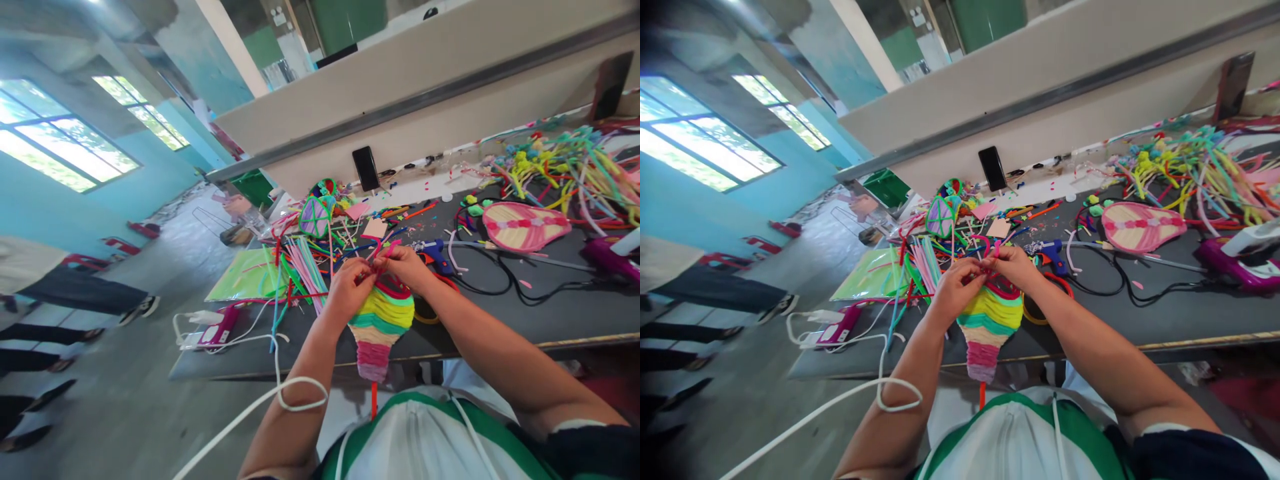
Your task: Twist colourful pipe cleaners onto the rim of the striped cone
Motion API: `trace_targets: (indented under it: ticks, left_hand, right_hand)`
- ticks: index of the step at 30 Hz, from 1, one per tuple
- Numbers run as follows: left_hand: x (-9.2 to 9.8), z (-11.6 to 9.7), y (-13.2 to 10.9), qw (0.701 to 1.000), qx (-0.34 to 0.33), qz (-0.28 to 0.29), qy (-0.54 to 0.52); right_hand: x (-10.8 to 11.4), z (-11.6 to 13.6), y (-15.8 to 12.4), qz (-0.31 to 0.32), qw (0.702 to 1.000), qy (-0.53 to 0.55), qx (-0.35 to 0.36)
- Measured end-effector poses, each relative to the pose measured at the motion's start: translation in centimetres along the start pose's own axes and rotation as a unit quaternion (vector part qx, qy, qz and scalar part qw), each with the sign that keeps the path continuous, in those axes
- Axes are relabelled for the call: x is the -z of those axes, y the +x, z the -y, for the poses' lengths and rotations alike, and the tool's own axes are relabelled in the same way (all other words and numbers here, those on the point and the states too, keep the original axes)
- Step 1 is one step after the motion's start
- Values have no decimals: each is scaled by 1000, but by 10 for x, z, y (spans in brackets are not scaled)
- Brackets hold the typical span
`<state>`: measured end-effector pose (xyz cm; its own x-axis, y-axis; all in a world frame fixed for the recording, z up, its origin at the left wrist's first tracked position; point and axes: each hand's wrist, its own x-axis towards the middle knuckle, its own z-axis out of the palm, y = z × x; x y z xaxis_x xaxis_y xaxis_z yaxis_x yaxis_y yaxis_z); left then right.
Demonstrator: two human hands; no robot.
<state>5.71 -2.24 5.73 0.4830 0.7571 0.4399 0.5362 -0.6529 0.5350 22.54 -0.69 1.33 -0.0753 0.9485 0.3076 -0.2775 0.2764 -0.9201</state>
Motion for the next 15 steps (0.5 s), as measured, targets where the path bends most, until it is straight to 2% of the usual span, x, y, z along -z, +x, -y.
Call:
trace_targets:
  ticks: [5, 9, 13, 15]
  left_hand:
    - [-8, 3, -1, 999, 5, 14, 51]
    - [-11, 5, -4, 997, 20, -6, 78]
    - [-8, 9, -6, 1000, -2, -17, 21]
    - [-3, 13, -8, 1000, 2, -26, -14]
  right_hand:
    - [0, -2, 0, 16, 1000, -22, 13]
    - [-2, 1, -1, 34, 999, -3, 10]
    - [-1, 4, -2, 107, 990, 91, -24]
    - [-1, 5, -1, 116, 985, 123, -34]
